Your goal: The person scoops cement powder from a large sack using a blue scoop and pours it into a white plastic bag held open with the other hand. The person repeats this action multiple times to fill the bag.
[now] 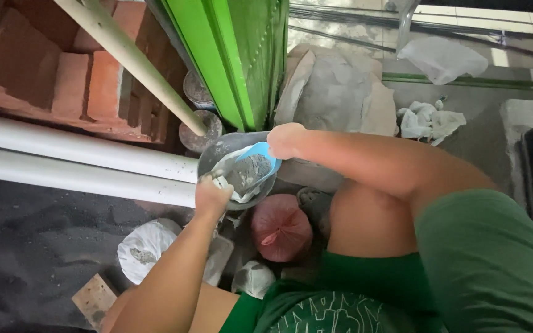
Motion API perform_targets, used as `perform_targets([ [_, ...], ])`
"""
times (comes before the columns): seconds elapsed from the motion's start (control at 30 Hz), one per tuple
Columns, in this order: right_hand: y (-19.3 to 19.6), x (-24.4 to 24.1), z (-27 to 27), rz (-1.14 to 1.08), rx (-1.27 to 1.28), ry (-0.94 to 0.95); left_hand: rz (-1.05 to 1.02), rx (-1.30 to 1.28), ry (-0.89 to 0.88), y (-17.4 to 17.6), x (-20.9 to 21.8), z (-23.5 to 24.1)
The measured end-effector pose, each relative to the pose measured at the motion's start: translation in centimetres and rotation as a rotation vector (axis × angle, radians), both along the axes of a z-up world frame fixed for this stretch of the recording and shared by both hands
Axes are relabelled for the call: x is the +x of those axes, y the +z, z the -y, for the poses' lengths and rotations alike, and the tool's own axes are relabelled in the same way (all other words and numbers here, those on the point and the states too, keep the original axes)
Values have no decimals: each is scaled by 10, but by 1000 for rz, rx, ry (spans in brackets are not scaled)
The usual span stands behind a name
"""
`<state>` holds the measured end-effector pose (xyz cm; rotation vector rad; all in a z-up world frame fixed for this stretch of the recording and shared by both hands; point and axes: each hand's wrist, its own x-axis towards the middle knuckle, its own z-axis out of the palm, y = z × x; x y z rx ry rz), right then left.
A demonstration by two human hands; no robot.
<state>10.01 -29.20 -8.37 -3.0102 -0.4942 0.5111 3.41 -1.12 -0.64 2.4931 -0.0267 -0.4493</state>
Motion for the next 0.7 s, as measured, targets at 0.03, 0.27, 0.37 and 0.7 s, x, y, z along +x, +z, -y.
perform_targets([
  [0.03, 8, -1, -1, -1, 1, -1, -1, 1, -1, -10, 5, 0],
  [0.27, 53, -20, -19, -105, -21, 61, 22, -35, 9, -11, -6, -2],
  [0.37, 47, -19, -25, -67, -102, 170, 69, -94, 2, -21, -9, -13],
  [0.7, 42, -22, -29, 39, -73, 221, -83, 16, 44, -22, -15, -24],
])
